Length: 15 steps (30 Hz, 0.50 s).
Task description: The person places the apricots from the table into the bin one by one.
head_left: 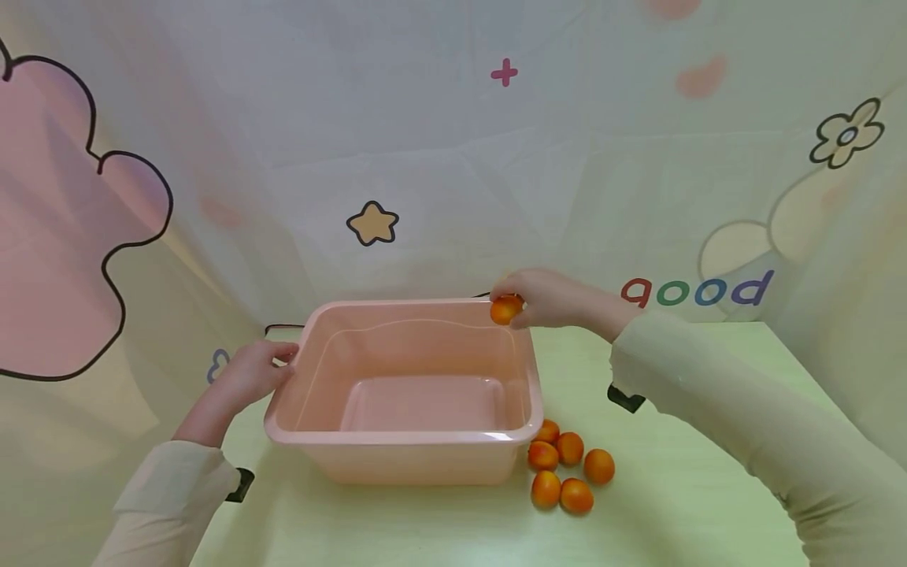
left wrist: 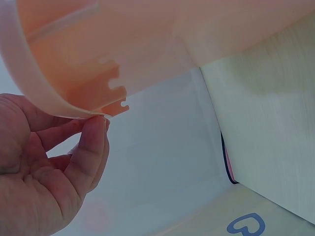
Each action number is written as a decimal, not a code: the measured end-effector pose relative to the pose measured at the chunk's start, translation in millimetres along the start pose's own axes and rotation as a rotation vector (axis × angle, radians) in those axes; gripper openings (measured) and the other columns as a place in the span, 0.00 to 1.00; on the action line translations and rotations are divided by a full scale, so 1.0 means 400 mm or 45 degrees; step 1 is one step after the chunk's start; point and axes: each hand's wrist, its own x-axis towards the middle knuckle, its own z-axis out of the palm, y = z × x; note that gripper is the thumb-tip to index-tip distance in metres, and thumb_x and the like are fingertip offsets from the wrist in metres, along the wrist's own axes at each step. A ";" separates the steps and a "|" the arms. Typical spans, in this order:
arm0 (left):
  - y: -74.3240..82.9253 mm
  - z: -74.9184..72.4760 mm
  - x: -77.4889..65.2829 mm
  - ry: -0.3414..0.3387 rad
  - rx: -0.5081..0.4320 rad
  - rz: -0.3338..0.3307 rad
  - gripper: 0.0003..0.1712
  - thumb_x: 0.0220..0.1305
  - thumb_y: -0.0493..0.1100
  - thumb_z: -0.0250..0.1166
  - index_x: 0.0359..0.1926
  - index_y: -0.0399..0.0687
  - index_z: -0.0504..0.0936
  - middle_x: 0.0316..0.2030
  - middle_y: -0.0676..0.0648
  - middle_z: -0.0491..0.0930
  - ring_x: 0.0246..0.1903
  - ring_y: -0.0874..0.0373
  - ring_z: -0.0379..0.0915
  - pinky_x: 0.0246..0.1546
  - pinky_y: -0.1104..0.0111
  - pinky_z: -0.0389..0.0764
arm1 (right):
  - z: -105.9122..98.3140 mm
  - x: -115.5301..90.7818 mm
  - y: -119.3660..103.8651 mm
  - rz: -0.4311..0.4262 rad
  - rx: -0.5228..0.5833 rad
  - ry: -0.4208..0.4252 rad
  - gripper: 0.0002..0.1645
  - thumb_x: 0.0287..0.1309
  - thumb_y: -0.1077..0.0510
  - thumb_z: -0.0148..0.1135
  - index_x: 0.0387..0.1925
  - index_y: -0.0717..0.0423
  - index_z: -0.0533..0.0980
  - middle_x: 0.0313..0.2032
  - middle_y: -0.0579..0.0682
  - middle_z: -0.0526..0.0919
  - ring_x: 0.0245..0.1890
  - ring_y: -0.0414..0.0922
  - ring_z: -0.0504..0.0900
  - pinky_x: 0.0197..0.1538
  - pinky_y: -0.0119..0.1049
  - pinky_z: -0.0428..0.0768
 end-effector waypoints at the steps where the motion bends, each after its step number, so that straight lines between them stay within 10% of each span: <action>1: -0.001 0.000 0.001 -0.001 0.000 -0.001 0.23 0.58 0.37 0.51 0.54 0.28 0.68 0.44 0.30 0.74 0.42 0.40 0.73 0.41 0.54 0.74 | 0.001 0.008 -0.006 0.000 0.005 -0.016 0.18 0.46 0.63 0.60 0.43 0.58 0.76 0.39 0.52 0.78 0.38 0.47 0.72 0.45 0.40 0.73; 15: -0.005 0.000 0.001 -0.017 -0.029 -0.021 0.24 0.59 0.37 0.51 0.55 0.27 0.67 0.45 0.30 0.74 0.42 0.41 0.72 0.41 0.54 0.74 | 0.040 0.103 -0.067 0.010 -0.041 -0.118 0.17 0.48 0.62 0.60 0.44 0.56 0.76 0.40 0.49 0.78 0.38 0.47 0.72 0.45 0.37 0.74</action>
